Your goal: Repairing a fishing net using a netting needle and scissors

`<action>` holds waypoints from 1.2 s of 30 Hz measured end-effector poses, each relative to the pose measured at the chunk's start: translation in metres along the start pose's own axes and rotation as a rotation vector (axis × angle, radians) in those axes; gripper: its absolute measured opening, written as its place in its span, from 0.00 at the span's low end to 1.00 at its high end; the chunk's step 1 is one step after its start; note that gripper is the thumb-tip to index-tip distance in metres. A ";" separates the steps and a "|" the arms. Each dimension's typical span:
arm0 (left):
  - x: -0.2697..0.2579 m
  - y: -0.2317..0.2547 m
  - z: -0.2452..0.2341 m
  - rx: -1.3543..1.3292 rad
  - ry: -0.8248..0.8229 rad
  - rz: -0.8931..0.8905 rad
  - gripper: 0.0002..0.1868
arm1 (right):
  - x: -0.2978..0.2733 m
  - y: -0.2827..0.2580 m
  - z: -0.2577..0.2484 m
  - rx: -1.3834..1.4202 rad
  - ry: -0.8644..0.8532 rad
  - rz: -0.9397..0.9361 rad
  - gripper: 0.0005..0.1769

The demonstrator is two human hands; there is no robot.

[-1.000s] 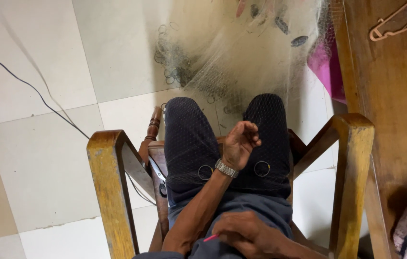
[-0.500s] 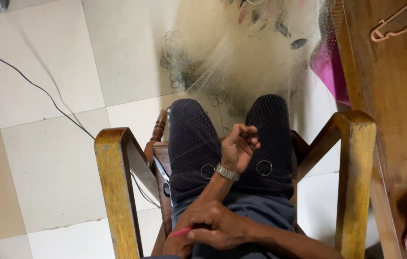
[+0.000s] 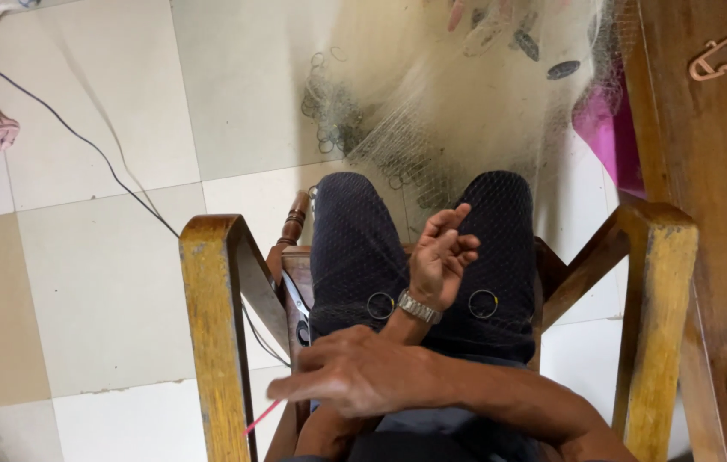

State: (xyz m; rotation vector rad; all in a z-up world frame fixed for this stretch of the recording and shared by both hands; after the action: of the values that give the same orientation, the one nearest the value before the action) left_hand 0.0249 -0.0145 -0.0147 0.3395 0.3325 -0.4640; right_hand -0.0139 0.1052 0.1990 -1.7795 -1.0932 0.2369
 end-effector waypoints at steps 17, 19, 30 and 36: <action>-0.003 0.114 0.023 1.733 -0.063 0.846 0.10 | -0.205 0.156 -0.103 -0.431 0.444 0.880 0.08; 0.011 0.099 0.018 1.782 -0.109 0.815 0.11 | -0.211 0.188 -0.095 -0.524 0.475 0.919 0.07; 0.014 0.101 0.018 1.599 -0.013 0.753 0.12 | -0.202 0.191 -0.094 -0.397 0.534 1.078 0.09; 0.013 0.110 0.011 1.498 0.003 0.713 0.13 | -0.183 0.143 -0.108 -0.289 0.567 1.254 0.11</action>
State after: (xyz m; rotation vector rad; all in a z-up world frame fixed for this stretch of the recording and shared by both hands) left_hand 0.0923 0.0686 0.0167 1.8418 -0.2157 0.0868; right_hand 0.0260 -0.1176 0.0788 -2.3720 0.5085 0.2843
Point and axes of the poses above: each hand's wrist, its own x-axis towards the middle knuckle, its own z-axis out of the palm, y = z × x, the point moved 6 cm from there along x, towards the middle knuckle, and after that the axes turned 1 degree about z, right-handed, at the moved point
